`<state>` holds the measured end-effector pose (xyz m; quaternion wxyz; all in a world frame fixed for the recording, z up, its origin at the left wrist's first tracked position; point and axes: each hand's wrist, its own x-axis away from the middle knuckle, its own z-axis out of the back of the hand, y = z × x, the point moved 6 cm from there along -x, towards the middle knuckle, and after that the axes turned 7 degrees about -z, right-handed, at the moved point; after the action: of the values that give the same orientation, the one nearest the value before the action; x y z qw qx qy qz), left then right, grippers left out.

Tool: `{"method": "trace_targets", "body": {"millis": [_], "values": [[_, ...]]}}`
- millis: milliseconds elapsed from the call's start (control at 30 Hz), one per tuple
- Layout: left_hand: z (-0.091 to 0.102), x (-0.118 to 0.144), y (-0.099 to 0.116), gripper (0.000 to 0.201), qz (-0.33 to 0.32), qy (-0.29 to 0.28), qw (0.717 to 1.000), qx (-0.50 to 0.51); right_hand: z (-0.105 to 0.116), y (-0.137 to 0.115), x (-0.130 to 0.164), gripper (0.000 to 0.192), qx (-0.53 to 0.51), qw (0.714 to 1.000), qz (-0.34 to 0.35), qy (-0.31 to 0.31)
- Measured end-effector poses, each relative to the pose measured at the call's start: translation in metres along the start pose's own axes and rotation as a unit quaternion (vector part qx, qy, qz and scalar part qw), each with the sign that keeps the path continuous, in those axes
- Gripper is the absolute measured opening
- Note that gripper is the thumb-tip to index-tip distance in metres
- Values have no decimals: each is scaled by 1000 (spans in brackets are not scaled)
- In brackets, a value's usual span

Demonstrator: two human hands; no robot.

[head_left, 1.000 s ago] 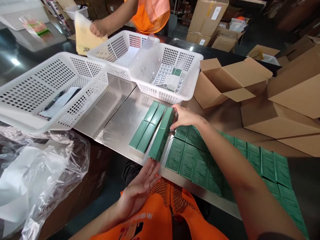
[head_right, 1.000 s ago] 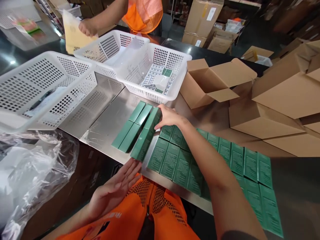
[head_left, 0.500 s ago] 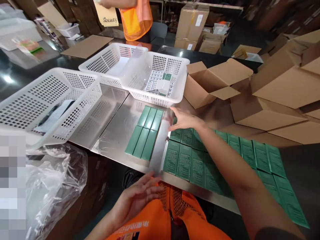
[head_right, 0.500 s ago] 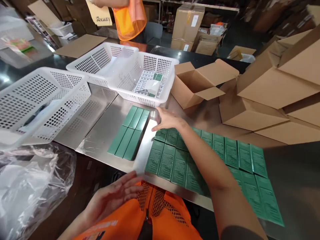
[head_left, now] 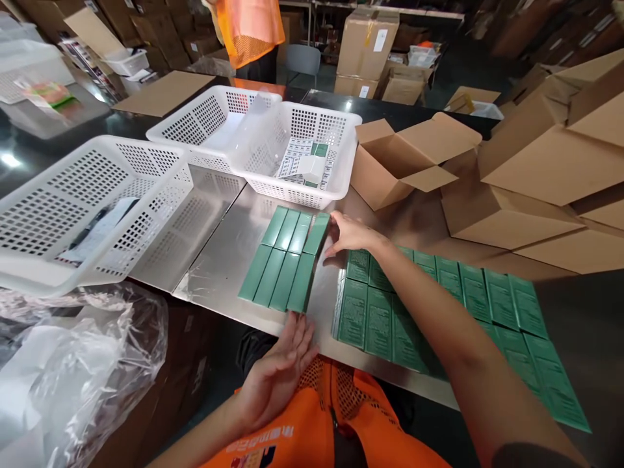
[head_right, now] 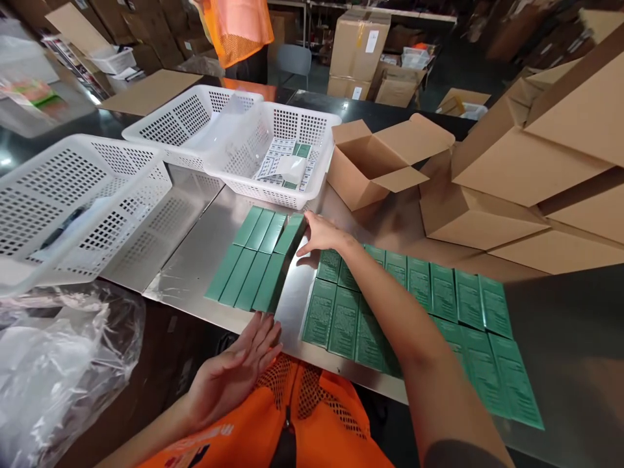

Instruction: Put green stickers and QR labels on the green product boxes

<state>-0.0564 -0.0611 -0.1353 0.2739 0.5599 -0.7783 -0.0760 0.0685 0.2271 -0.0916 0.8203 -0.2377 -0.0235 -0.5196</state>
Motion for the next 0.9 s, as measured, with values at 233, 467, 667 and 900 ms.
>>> {"method": "trace_targets", "body": {"millis": [233,467,667,900], "values": [[0,-4,-3,51,-16,-5,999,-32,-20,-19,-9,132,-31,999,38,23],[-13,33,75,60,136,-116,831,-526,26,-11,93,125,-22,990,39,135],[-120,-82,121,63,-46,-217,558,-800,-36,-43,214,88,112,986,65,102],[-166,-245,38,45,-43,-218,275,-936,-99,-49,223,46,164,958,-47,230]]}}
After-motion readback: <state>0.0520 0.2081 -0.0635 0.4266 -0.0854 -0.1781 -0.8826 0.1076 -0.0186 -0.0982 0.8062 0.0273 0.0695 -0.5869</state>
